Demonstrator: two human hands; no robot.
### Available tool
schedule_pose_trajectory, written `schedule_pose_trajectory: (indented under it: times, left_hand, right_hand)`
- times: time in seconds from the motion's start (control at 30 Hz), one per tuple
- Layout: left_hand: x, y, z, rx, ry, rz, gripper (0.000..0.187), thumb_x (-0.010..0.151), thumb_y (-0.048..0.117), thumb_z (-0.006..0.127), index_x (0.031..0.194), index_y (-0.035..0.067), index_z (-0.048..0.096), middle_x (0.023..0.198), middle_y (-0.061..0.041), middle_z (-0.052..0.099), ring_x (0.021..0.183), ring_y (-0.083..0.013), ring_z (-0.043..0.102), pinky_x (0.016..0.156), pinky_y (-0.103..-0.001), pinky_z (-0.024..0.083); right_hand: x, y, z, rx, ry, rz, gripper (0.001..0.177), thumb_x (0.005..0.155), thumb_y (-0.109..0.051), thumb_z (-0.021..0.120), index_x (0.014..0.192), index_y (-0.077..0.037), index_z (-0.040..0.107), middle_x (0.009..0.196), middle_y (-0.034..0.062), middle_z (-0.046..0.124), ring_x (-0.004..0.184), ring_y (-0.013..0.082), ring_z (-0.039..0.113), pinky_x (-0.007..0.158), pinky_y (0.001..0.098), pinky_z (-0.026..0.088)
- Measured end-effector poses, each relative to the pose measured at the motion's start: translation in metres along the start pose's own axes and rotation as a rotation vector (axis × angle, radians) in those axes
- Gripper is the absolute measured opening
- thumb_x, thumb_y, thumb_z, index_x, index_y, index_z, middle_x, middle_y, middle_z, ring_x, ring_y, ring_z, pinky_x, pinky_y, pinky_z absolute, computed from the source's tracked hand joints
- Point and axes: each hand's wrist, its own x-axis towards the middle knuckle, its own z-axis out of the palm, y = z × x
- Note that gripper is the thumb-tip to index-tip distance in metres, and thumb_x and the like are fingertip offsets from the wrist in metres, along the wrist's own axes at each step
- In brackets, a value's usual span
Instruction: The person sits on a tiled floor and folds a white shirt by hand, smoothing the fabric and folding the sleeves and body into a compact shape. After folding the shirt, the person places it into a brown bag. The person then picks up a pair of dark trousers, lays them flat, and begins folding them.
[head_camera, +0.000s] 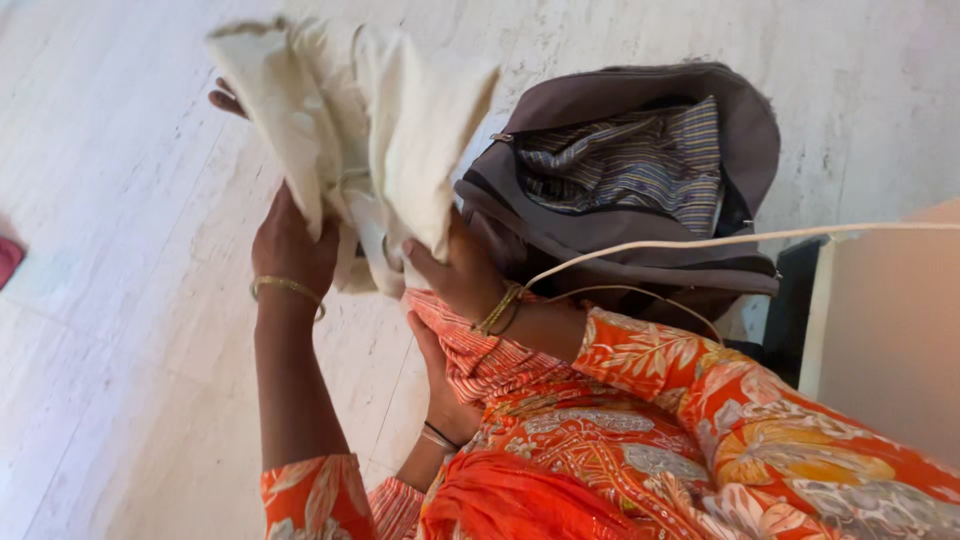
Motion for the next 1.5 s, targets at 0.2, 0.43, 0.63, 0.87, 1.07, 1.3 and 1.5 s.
schedule_pose_trajectory:
  times: [0.2,0.43,0.63,0.87,1.07,1.3,1.5]
  left_hand:
    - [0.100,0.117,0.074,0.260,-0.210,0.472,0.066,0.088,0.006,0.064,0.150,0.017,0.047,0.126,-0.011,0.067,0.107,-0.0383,0.067,0.084,-0.049,0.055]
    - [0.098,0.203,0.175,0.351,-0.151,0.918,0.084,0.081,0.012,0.071,0.154,0.035,0.037,0.121,-0.002,0.071,0.105,-0.0273,0.068,0.082,-0.043,0.052]
    - [0.101,0.217,0.204,0.357,-0.399,0.862,0.074,0.098,0.011,0.065,0.161,0.034,0.033,0.125,-0.004,0.068,0.118,-0.0278,0.063,0.097,-0.046,0.047]
    - [0.082,0.205,0.217,0.393,-0.032,0.810,0.071,0.080,0.010,0.063,0.146,0.032,0.048,0.147,-0.003,0.053,0.134,-0.0270,0.048,0.104,-0.049,0.042]
    - [0.046,0.189,0.253,0.218,-0.743,0.621,0.052,0.095,0.046,0.073,0.138,0.029,0.049,0.151,-0.011,0.037,0.141,-0.0370,0.038,0.113,-0.059,0.033]
    - [-0.005,0.179,0.255,0.450,-0.885,0.611,0.122,0.060,0.061,0.090,0.157,0.052,0.016,0.172,-0.005,0.002,0.156,-0.0422,-0.007,0.109,-0.084,0.002]
    - [0.000,0.171,0.268,0.434,-0.910,0.612,0.114,0.063,0.060,0.089,0.156,0.052,0.023,0.171,-0.005,0.006,0.156,-0.0437,0.000,0.110,-0.082,0.007]
  right_hand:
    - [-0.002,0.006,-0.070,0.285,0.370,-0.064,0.064,0.102,-0.004,0.064,0.156,0.000,0.032,0.142,0.0117,0.055,0.130,0.0208,0.055,0.112,0.0355,0.046]
    - [-0.034,0.017,-0.097,0.497,0.618,0.152,0.072,0.095,0.001,0.061,0.158,-0.003,0.027,0.142,0.0107,0.053,0.129,0.0195,0.053,0.111,0.0339,0.044]
    - [-0.038,0.009,-0.110,0.685,0.428,0.234,0.079,0.090,0.003,0.064,0.158,-0.002,0.026,0.153,0.0134,0.045,0.145,0.0271,0.041,0.118,0.0389,0.035]
    - [-0.061,0.007,-0.101,0.640,0.162,0.564,0.091,0.088,-0.009,0.067,0.161,-0.012,0.013,0.169,0.0089,0.020,0.156,0.0283,0.018,0.121,0.0386,0.024]
    - [-0.084,0.003,-0.087,-0.092,-0.247,0.084,0.079,0.091,-0.027,0.070,0.158,-0.005,0.034,0.165,0.0204,0.035,0.158,0.0376,0.026,0.130,0.0471,0.021]
    - [-0.108,-0.002,-0.087,-0.754,-0.681,-0.025,0.084,0.085,-0.051,0.064,0.149,0.000,0.044,0.152,0.0308,0.040,0.141,0.0512,0.031,0.115,0.0610,0.022]
    - [-0.110,-0.008,-0.088,-0.890,-0.742,-0.017,0.082,0.088,-0.054,0.064,0.144,0.004,0.048,0.147,0.0334,0.043,0.136,0.0540,0.035,0.108,0.0631,0.027]
